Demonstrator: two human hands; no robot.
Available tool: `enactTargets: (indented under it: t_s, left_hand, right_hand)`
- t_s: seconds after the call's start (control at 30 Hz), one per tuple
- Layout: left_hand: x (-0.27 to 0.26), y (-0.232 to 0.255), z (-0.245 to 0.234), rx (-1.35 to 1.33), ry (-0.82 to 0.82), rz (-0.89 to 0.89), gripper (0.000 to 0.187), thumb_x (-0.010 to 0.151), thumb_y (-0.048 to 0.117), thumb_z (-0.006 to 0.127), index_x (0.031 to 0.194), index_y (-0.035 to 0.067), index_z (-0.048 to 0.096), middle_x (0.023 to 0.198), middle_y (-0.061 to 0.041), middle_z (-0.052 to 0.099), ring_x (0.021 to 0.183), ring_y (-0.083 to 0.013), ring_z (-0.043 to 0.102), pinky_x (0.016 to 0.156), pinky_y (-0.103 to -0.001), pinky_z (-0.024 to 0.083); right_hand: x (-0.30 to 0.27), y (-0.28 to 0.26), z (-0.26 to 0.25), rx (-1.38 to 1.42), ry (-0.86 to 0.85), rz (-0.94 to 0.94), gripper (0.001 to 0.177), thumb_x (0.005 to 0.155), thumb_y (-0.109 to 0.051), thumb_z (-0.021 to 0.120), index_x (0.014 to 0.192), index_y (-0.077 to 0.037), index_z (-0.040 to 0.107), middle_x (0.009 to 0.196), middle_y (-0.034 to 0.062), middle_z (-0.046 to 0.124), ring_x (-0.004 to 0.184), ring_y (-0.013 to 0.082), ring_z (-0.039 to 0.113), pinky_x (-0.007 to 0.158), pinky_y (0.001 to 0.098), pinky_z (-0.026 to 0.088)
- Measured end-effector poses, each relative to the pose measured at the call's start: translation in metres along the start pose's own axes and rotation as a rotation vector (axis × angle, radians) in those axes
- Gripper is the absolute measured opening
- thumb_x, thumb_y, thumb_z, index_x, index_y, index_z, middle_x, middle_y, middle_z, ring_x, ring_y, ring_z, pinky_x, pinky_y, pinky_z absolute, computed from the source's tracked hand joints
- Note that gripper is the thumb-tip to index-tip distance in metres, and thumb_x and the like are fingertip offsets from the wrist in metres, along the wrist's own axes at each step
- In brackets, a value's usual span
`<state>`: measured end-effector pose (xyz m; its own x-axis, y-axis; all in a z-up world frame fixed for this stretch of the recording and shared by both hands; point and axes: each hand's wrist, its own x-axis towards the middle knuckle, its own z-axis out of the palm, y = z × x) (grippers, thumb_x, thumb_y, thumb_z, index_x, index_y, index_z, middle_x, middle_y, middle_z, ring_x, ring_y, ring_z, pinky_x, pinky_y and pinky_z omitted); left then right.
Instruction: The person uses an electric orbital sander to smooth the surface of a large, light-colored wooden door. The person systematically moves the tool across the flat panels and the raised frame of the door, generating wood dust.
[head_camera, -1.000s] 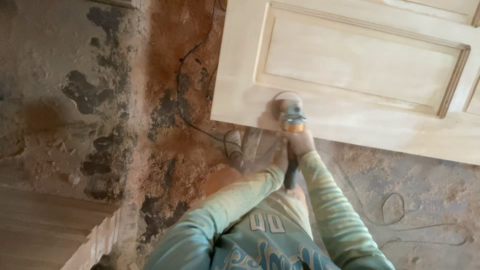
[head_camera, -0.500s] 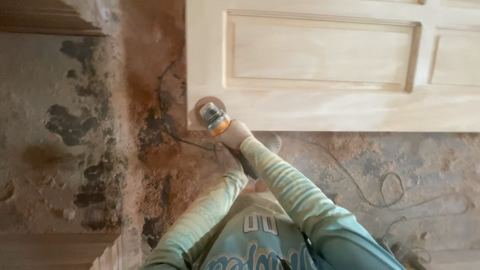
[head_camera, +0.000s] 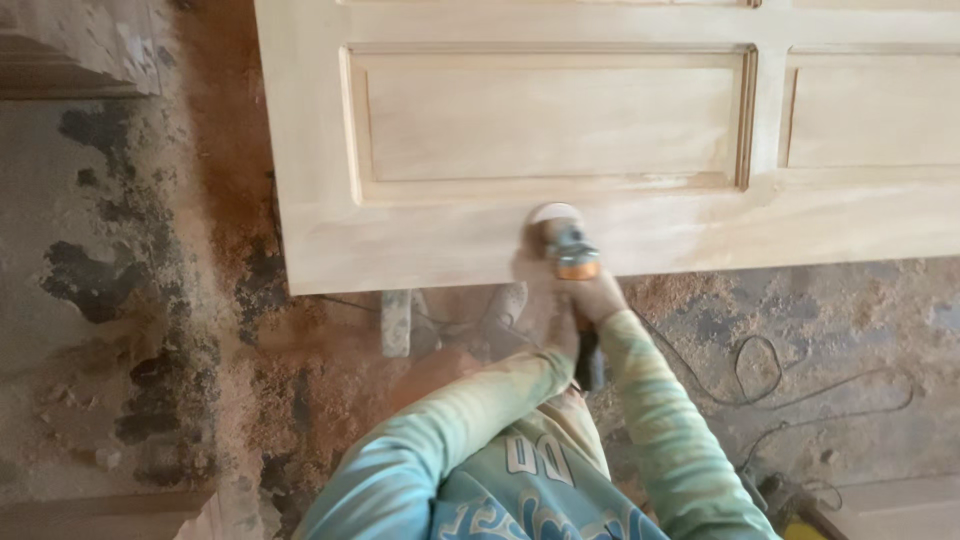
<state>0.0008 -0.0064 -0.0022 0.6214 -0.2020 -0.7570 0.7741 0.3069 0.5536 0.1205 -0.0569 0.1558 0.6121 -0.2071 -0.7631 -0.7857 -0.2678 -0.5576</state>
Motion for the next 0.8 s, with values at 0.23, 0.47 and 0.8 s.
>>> enactTargets:
  t_s: [0.23, 0.47, 0.8]
  left_hand:
    - [0.034, 0.017, 0.118, 0.064, -0.373, 0.106, 0.078, 0.105, 0.067, 0.034, 0.156, 0.008, 0.039, 0.148, -0.011, 0.051, 0.136, -0.0229, 0.049, 0.112, -0.036, 0.039]
    - [0.056, 0.039, 0.125, 0.334, -0.303, -0.111, 0.084, 0.099, 0.071, 0.038, 0.144, 0.002, 0.054, 0.126, -0.023, 0.069, 0.115, -0.0334, 0.066, 0.099, -0.04, 0.049]
    - [0.048, 0.03, 0.039, 0.284, -0.213, 0.013, 0.082, 0.099, 0.071, 0.039, 0.145, 0.005, 0.056, 0.134, -0.025, 0.066, 0.124, -0.03, 0.062, 0.105, -0.038, 0.045]
  right_hand:
    - [0.008, 0.016, -0.11, 0.499, 0.141, 0.114, 0.032, 0.082, -0.005, 0.071, 0.112, -0.01, 0.06, 0.079, 0.0032, 0.065, 0.061, 0.0178, 0.062, 0.053, 0.0296, 0.052]
    - [0.017, 0.0, -0.119, 0.62, 0.119, 0.056, 0.029, 0.083, -0.002, 0.069, 0.111, -0.003, 0.061, 0.078, 0.0062, 0.066, 0.063, 0.0198, 0.068, 0.057, 0.0327, 0.058]
    - [0.012, -0.014, -0.035, 0.625, 0.035, -0.07, 0.023, 0.081, 0.002, 0.067, 0.103, 0.002, 0.062, 0.074, 0.0101, 0.065, 0.06, 0.023, 0.066, 0.055, 0.0351, 0.056]
